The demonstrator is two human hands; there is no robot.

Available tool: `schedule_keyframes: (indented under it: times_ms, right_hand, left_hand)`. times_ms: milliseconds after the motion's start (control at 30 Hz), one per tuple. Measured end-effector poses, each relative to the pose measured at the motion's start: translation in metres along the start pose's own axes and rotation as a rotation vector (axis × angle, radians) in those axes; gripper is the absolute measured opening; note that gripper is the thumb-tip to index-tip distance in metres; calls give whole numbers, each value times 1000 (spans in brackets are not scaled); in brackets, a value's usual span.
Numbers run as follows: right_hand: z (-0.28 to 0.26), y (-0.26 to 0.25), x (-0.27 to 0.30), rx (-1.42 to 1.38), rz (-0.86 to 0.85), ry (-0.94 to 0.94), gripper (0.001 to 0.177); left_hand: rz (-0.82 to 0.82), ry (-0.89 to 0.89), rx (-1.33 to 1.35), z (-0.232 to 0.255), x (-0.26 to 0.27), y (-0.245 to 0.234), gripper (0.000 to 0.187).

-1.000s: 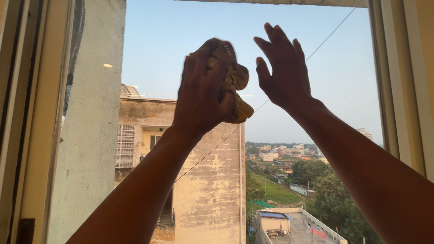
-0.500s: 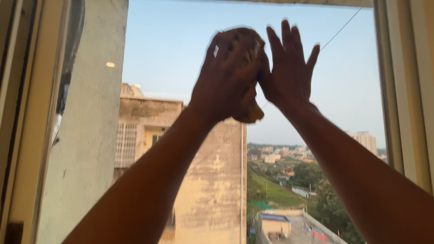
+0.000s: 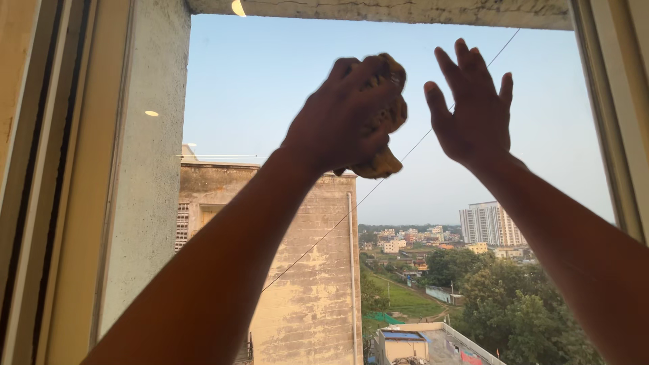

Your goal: The person wipes the upper section of a window pane using a cloth held in the right hand while the left hand supports the glass. The person repeatedly wipes the same area of the window throughout the clip.

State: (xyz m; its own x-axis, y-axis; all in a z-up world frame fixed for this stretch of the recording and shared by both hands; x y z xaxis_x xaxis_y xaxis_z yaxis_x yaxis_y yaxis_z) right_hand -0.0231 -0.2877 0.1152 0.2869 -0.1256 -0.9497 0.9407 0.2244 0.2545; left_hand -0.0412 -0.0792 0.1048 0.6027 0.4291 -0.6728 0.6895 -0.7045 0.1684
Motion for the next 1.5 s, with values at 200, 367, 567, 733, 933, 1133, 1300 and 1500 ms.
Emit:
schedule_keyframes:
  times_ms: [200,367,567,733,933,1133,1300,1500]
  right_hand:
    - [2,2,-2,35,17,-19,56]
    - [2,2,-1,24,-2,2,58]
    - [0,5,-2,73,-102,56,71]
    - [-7,9,4,127,-161,106,84]
    - [-12,6,4,118,-146,104,86]
    - [-16,2,6,111,-110,85,84]
    - [-17,1,8,120,-88,88,83]
    - [-19,12,15,196,-83,209,78]
  left_hand:
    - [70,-53,-25,-50,25,-42,39]
    - [73,-115,-119,-82,52,-87,41]
    - [119,-269,-191,-99,71,-115,28]
    - [280,-262,-345,-91,69,-99,22]
    - [284,-315,-358,-63,54,-65,27]
    - [239,-345,-376,-30,33,-45,44]
    - [257,-397,-350,10,17,-22,44]
    - [270,-435,-296,55,4,4,38]
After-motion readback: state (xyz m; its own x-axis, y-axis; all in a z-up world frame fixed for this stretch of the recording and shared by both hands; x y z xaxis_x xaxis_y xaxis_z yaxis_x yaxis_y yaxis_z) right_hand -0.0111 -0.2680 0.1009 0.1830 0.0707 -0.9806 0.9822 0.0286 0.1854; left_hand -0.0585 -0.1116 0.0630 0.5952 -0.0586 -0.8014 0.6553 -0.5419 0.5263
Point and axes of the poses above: each hand's wrist, its own x-axis away from the middle knuckle, its own y-axis out of the palm, z = x × y, the point moved 6 cm from there along -x, towards the middle knuckle, and after that the axes turned 4 degrees about z, right-handed, at the moved point
